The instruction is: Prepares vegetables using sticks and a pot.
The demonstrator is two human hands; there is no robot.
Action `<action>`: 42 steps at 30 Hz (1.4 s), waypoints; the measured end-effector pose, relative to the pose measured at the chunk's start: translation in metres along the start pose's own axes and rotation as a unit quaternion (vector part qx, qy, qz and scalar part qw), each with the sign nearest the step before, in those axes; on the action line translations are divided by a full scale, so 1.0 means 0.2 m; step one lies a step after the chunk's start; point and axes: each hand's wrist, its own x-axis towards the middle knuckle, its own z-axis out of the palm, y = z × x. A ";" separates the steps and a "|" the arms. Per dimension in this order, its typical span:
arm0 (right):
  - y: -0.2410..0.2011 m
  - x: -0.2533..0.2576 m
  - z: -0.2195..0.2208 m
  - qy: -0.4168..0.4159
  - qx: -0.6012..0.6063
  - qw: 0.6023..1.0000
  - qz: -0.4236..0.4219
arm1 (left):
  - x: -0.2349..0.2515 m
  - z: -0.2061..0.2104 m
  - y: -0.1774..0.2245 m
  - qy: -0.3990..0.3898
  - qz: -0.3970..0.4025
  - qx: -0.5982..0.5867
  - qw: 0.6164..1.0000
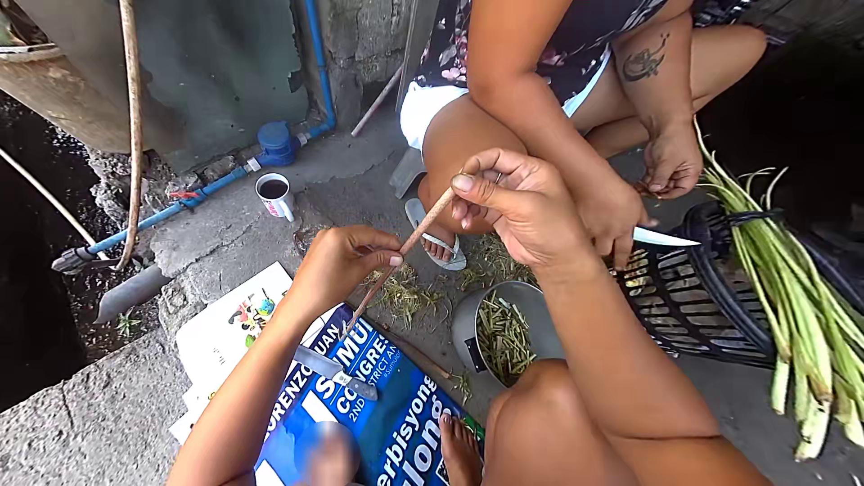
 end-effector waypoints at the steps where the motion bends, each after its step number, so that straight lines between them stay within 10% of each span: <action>1: 0.01 0.01 -0.01 0.005 0.011 1.000 -0.006 | 0.00 0.00 0.00 0.009 -0.016 -0.001 1.000; 12: 0.01 0.08 -0.11 0.126 0.054 0.990 -0.018 | -0.02 -0.10 -0.17 -0.174 -0.148 0.251 0.941; 22: -0.02 0.03 0.00 0.109 0.056 0.992 -0.032 | 0.03 0.17 0.01 0.178 0.118 0.211 0.954; 30: -0.07 0.00 -0.02 0.115 0.051 0.990 -0.070 | 0.03 0.14 0.02 0.196 0.118 0.150 0.962; 42: -0.12 0.03 -0.14 0.190 0.053 0.976 -0.095 | 0.01 0.00 -0.19 -0.122 -0.140 0.329 0.926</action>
